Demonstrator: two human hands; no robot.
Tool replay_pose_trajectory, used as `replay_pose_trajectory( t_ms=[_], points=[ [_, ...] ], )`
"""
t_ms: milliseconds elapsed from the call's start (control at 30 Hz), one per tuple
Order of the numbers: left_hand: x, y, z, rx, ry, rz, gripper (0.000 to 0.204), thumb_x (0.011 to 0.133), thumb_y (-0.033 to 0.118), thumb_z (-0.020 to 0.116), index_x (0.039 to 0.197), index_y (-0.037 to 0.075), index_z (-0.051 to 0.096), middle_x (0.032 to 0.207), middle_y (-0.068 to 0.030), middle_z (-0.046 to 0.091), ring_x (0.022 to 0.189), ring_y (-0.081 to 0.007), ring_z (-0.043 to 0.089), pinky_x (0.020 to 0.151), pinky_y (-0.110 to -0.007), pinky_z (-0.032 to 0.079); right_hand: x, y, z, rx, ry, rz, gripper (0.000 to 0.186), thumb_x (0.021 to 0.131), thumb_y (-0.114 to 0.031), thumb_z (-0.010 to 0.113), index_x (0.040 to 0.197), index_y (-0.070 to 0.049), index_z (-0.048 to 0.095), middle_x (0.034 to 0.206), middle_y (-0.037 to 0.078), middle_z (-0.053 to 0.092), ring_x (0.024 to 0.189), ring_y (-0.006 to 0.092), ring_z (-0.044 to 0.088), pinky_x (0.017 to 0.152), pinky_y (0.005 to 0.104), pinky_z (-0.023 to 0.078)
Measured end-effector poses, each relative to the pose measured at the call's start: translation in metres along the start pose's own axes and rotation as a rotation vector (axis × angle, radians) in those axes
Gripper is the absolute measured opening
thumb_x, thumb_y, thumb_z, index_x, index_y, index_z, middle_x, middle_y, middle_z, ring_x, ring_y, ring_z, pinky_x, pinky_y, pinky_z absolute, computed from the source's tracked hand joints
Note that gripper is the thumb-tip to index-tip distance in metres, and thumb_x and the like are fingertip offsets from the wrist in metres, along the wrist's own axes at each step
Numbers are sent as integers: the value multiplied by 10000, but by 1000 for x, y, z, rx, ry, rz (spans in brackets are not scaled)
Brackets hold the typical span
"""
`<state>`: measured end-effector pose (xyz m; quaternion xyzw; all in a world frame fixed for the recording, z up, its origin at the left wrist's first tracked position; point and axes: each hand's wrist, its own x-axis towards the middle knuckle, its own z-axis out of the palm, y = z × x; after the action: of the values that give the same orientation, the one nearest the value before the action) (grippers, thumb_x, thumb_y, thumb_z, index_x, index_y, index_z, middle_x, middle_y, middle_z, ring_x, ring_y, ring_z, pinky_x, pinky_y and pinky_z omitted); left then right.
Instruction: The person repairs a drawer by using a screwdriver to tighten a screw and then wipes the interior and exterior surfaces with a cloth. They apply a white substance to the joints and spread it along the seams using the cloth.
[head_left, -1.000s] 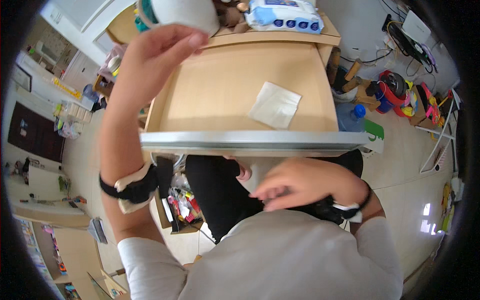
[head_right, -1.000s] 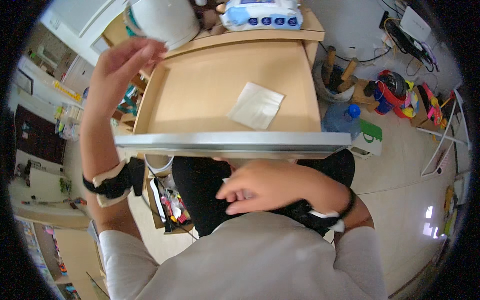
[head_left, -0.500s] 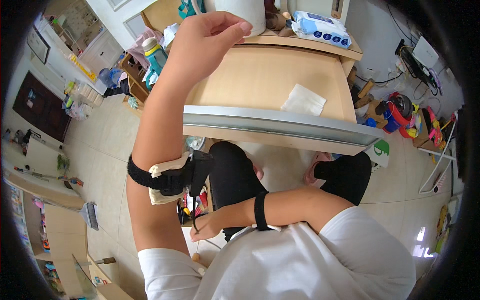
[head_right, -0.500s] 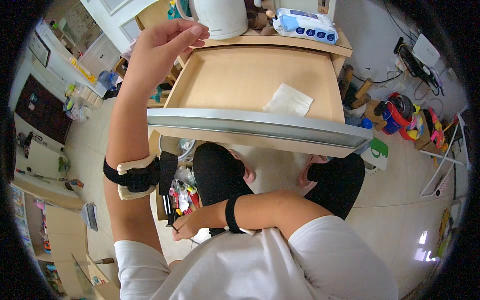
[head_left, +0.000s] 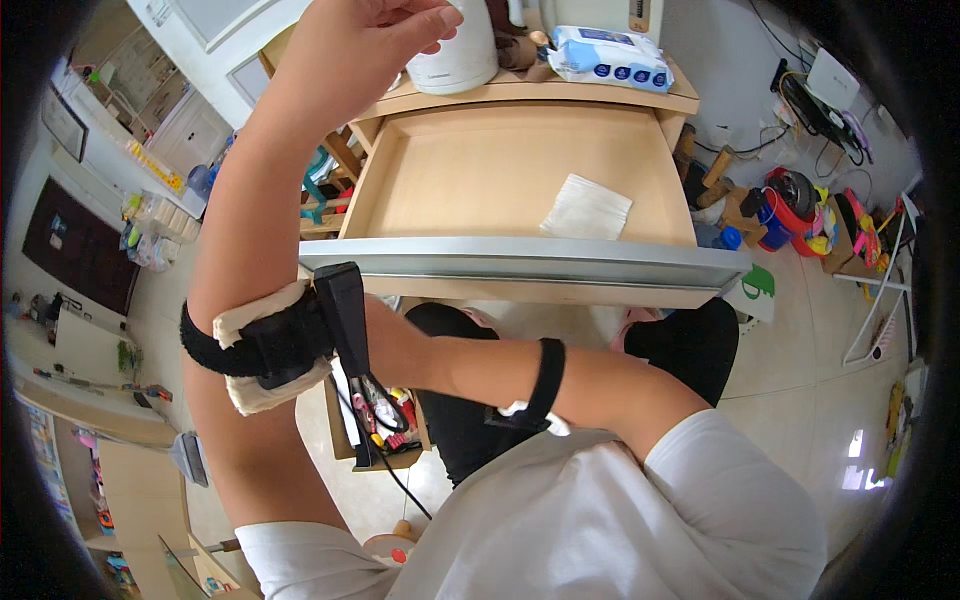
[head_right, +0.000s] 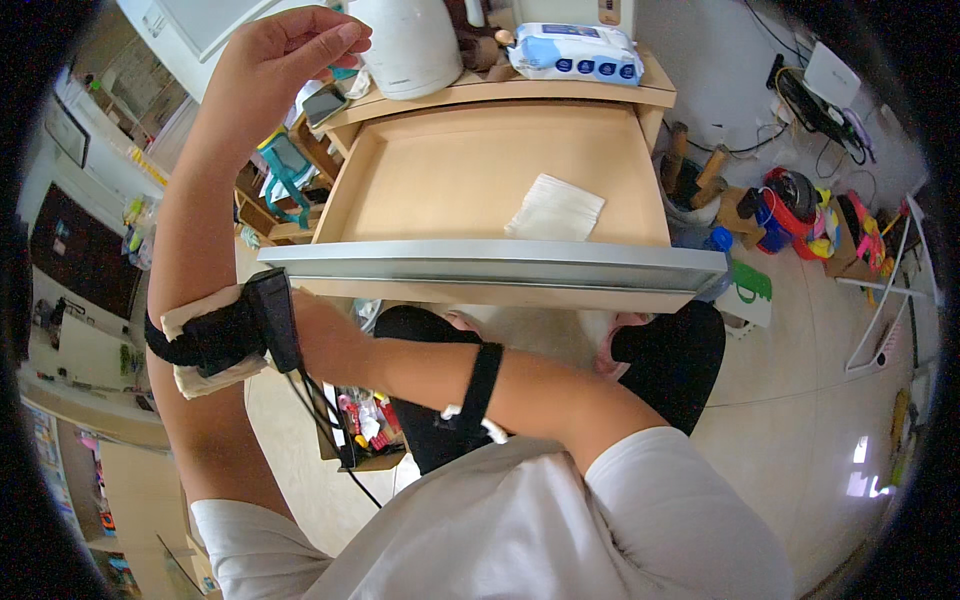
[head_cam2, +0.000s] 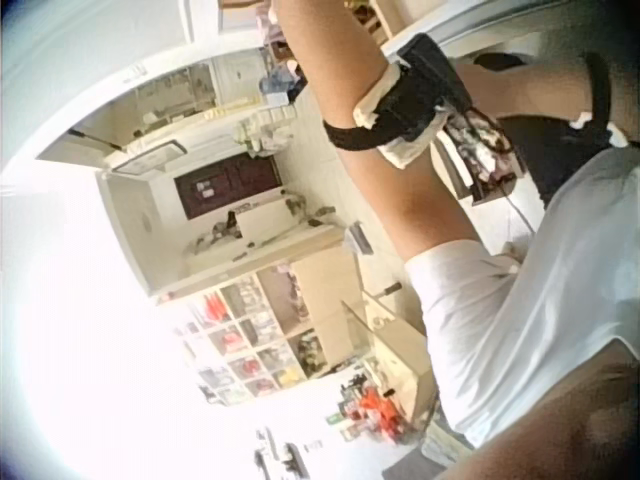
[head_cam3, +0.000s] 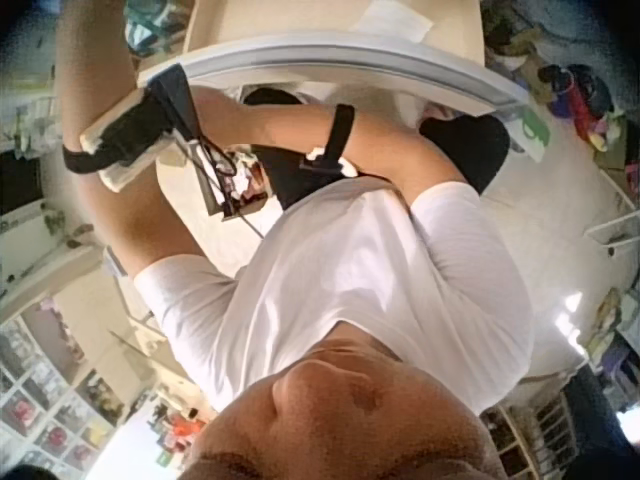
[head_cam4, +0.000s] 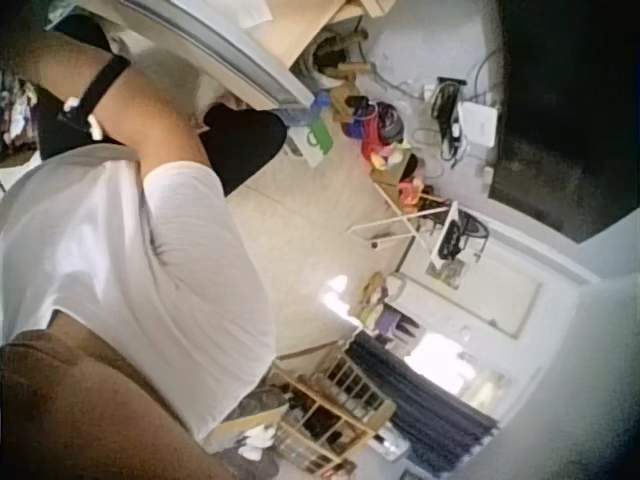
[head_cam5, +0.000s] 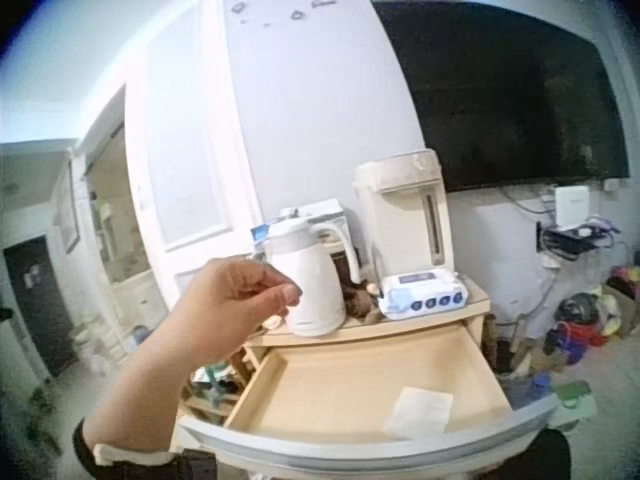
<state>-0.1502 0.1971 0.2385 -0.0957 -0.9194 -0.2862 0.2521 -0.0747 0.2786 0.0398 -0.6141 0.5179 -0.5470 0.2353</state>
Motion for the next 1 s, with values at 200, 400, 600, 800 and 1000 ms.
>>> replay_pose_trajectory(
  t_ms=[200, 400, 600, 800, 1000],
  points=[
    [15, -8, 55, 38, -77, -55, 273, 920, 244, 596, 1018, -5, 652, 924, -51, 673, 849, -117, 615, 802, -263, 492, -68, 32, -79, -425, -522, 301, 325, 870, -239, 574, 1149, -72, 590, 994, 157, 660, 978, 339, 599, 824, 386, 477],
    [25, -16, 110, 73, -144, -111, 206, 889, 163, 622, 952, -30, 653, 791, -46, 656, 727, -84, 571, 686, -252, 481, -146, 3, -135, -298, -564, 498, 483, 883, -279, 585, 1297, -48, 489, 1154, 141, 618, 1058, 301, 588, 914, 371, 445],
    [29, -51, 180, 70, -509, 82, 148, 830, 131, 647, 892, -1, 672, 782, -125, 669, 671, -192, 626, 631, -314, 502, -195, -61, -216, -202, 110, 175, 330, 875, -137, 610, 1188, -38, 577, 981, 112, 674, 886, 218, 655, 800, 317, 497],
    [41, -38, 259, 272, -1218, 143, 365, 750, 252, 715, 1057, 66, 647, 1004, -129, 657, 937, -277, 621, 805, -376, 484, -229, -52, -273, -696, 577, 342, 137, 833, -160, 632, 840, -26, 659, 750, 113, 628, 673, 250, 605, 601, 338, 474],
    [112, -34, 273, 277, -1335, 285, 427, 746, 292, 729, 1072, 33, 630, 1007, -145, 651, 922, -298, 618, 807, -371, 481, -238, -44, -284, -715, 395, 460, 265, 829, -304, 634, 737, -55, 641, 646, 119, 578, 606, 304, 572, 541, 393, 432]
  ],
)
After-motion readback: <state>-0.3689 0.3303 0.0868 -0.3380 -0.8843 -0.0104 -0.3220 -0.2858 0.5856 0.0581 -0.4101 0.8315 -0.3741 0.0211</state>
